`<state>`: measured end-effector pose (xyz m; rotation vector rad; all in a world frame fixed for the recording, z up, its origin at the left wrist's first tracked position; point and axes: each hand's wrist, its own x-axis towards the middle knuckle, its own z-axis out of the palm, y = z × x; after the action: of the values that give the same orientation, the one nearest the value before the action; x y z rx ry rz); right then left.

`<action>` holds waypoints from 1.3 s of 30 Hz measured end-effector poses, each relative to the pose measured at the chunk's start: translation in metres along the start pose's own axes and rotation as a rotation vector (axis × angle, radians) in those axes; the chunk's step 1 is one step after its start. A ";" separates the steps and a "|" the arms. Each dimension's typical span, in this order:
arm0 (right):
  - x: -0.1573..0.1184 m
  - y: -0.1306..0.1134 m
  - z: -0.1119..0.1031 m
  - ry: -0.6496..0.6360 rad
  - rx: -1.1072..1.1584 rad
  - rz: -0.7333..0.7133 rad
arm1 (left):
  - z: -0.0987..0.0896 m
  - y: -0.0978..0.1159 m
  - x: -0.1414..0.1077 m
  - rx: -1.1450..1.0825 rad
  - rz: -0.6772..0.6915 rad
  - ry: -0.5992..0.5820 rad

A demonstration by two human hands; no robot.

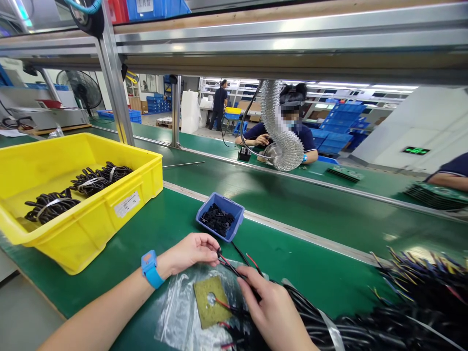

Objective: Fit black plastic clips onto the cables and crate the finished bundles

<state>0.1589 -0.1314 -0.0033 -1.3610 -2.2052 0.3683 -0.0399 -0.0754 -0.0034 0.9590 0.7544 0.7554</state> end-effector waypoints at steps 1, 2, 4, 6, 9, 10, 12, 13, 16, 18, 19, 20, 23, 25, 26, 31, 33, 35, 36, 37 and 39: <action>0.000 0.000 0.000 -0.006 0.000 -0.002 | 0.002 -0.002 0.000 0.045 0.027 -0.011; 0.000 -0.001 0.000 -0.010 0.002 -0.003 | 0.004 -0.004 0.001 0.085 0.049 -0.019; 0.001 -0.002 -0.001 -0.026 0.015 0.007 | 0.008 -0.010 0.002 0.144 0.079 -0.018; 0.002 -0.003 -0.001 -0.049 0.036 0.034 | 0.012 -0.016 0.003 0.179 0.110 0.008; 0.002 -0.006 -0.004 -0.066 0.059 0.056 | 0.015 -0.021 0.002 0.218 0.162 0.055; 0.002 -0.007 -0.005 -0.070 0.061 0.052 | 0.016 -0.021 0.001 0.230 0.177 0.063; 0.002 -0.010 -0.007 -0.094 0.068 0.042 | 0.017 -0.021 -0.002 0.274 0.217 0.068; 0.002 -0.011 -0.008 -0.111 0.072 0.040 | 0.019 -0.020 -0.004 0.314 0.246 0.068; 0.003 -0.013 -0.010 -0.154 0.068 0.037 | 0.023 -0.017 -0.008 0.468 0.347 0.047; 0.003 -0.014 -0.009 -0.168 0.047 0.028 | 0.026 -0.017 -0.009 0.534 0.389 0.020; 0.003 -0.013 -0.009 -0.168 0.032 0.022 | 0.027 -0.017 -0.009 0.548 0.397 0.009; 0.002 -0.013 -0.008 -0.165 0.013 0.012 | 0.028 -0.017 -0.009 0.554 0.397 0.006; -0.002 -0.010 -0.006 -0.100 -0.122 -0.053 | 0.027 -0.017 -0.007 0.557 0.340 0.043; -0.006 -0.006 -0.005 -0.037 -0.286 -0.107 | 0.025 -0.017 -0.006 0.563 0.291 0.076; -0.008 -0.004 -0.005 -0.013 -0.358 -0.130 | 0.024 -0.017 -0.005 0.568 0.274 0.087; -0.014 0.004 -0.005 0.006 -0.427 -0.190 | 0.024 -0.020 -0.006 0.564 0.249 0.089; -0.014 0.005 -0.004 0.021 -0.418 -0.206 | 0.026 -0.022 -0.006 0.572 0.243 0.091; -0.014 0.005 -0.003 0.045 -0.410 -0.229 | 0.029 -0.024 -0.006 0.580 0.236 0.097; -0.014 0.005 -0.002 0.055 -0.408 -0.239 | 0.031 -0.024 -0.006 0.578 0.231 0.098; -0.014 0.005 -0.002 0.063 -0.409 -0.246 | 0.032 -0.025 -0.006 0.573 0.225 0.100; -0.014 0.005 -0.001 0.072 -0.415 -0.254 | 0.035 -0.026 -0.006 0.556 0.213 0.106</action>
<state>0.1681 -0.1421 -0.0087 -1.2420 -2.4429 -0.2408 -0.0081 -0.1050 -0.0125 1.5282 0.9918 0.8018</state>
